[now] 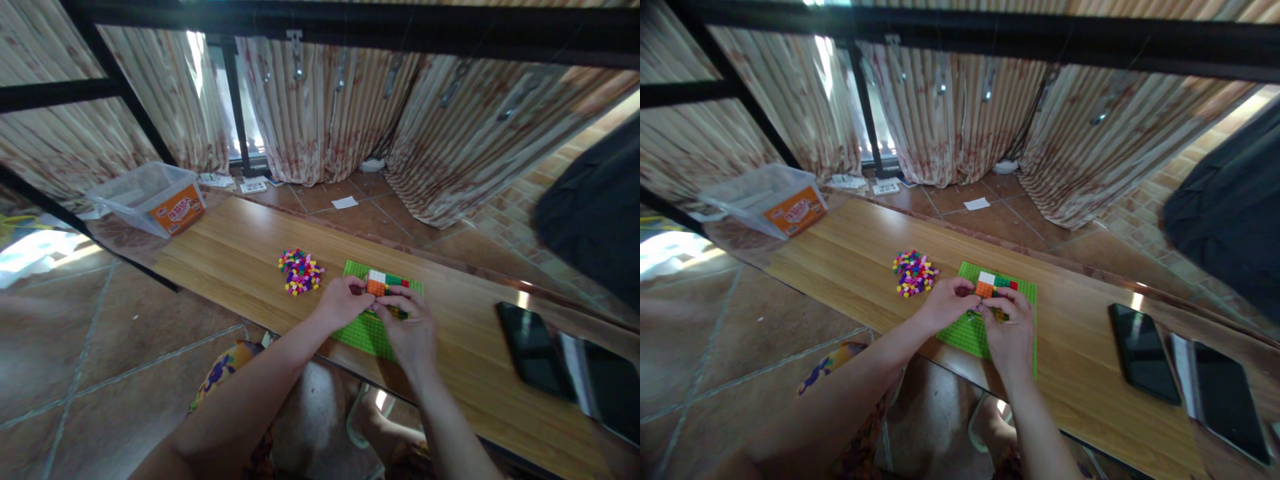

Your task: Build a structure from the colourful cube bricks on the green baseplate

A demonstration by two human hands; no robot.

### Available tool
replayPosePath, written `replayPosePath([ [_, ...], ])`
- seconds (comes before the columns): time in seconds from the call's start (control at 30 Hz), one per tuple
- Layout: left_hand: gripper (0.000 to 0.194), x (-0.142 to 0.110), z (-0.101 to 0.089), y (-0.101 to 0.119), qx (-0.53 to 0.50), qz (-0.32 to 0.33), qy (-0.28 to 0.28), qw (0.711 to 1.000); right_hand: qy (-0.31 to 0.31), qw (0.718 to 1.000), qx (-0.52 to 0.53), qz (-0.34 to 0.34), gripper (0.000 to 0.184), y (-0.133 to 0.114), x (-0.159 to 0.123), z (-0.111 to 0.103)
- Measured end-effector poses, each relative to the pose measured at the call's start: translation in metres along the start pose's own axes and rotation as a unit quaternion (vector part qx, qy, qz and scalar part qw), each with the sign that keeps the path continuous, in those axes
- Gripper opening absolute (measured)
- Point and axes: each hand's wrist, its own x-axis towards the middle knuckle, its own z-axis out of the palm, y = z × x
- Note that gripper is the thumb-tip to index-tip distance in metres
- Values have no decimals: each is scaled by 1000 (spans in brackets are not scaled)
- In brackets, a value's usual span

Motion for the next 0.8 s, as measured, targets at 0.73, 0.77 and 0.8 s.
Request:
replayPosePath([
  [0.73, 19, 0, -83, -11, 109, 12, 173, 979, 55, 997, 36, 44, 25, 8, 2, -5],
  [0.77, 18, 0, -98, -15, 156, -12, 193, 969, 56, 997, 35, 49, 25, 8, 2, -5],
  [0.8, 16, 0, -110, -20, 209, -26, 206, 956, 54, 997, 32, 53, 26, 8, 2, -4],
])
